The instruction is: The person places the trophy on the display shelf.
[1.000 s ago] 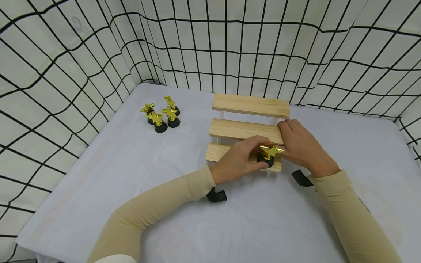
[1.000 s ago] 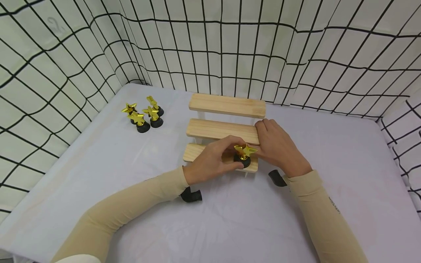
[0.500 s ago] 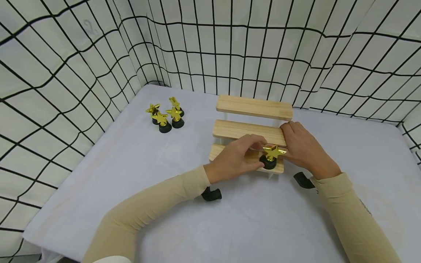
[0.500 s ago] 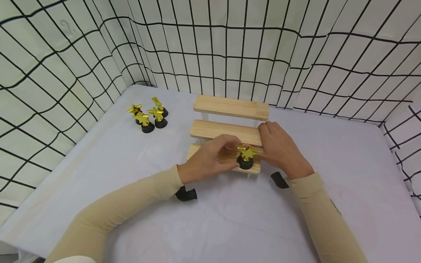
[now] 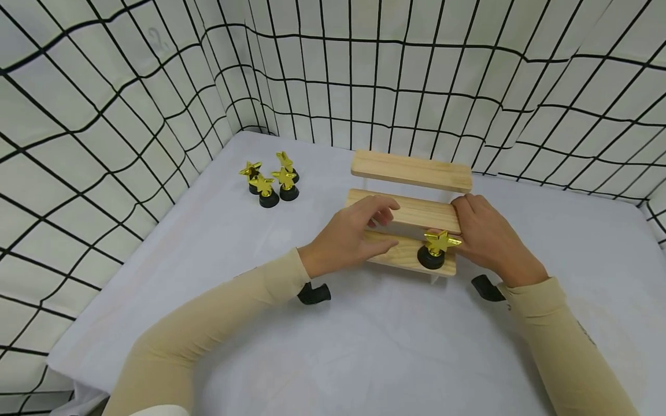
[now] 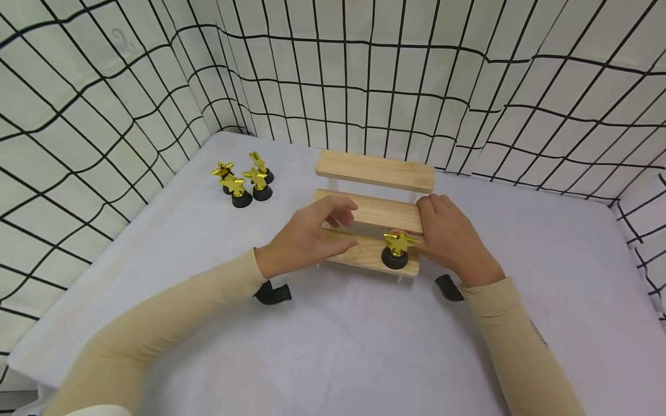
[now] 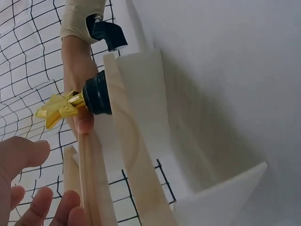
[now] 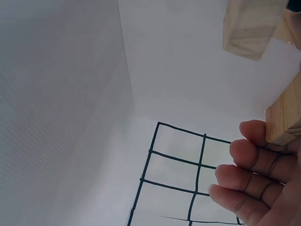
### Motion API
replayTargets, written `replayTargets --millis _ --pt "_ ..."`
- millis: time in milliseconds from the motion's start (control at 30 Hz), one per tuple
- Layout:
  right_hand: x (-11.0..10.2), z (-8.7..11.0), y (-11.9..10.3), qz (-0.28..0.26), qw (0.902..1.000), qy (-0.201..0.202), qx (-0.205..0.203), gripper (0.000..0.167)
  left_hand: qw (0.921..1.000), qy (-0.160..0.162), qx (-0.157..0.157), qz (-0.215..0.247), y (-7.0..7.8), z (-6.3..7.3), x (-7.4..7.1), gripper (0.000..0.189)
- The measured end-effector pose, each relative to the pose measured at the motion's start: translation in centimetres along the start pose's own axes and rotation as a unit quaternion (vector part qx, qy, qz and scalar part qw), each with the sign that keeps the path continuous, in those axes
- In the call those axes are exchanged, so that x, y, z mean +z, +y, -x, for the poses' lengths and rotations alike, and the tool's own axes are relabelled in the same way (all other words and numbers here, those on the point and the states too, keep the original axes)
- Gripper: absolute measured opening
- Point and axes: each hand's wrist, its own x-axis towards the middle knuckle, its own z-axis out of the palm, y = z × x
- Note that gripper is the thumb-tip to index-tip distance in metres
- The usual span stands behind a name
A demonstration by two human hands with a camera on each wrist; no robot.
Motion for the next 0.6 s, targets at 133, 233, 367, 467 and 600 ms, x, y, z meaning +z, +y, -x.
replayTargets --millis 133,233,367,467,600 --pt "0.1 0.0 0.0 0.0 1.0 0.0 -0.004 0.066 0.9997 0.024 0.0 -0.005 -0.4 0.0 -1.6 0.053" --pt "0.2 0.0 0.1 0.001 1.0 0.003 -0.005 0.064 0.9991 0.041 -0.003 -0.012 -0.9 0.0 -2.8 0.051" --pt "0.3 0.0 0.2 0.0 0.9999 0.011 -0.007 0.063 0.9975 0.064 -0.014 -0.026 -1.6 -0.1 -4.6 0.047" --pt "0.3 0.1 0.2 -0.003 0.9999 0.011 -0.007 0.064 0.9953 0.087 -0.026 -0.033 -2.3 0.1 -5.9 0.045" --pt "0.3 0.0 0.2 -0.004 0.9999 0.011 -0.006 0.064 0.9906 0.123 -0.043 -0.041 -3.6 0.4 -7.8 0.044"
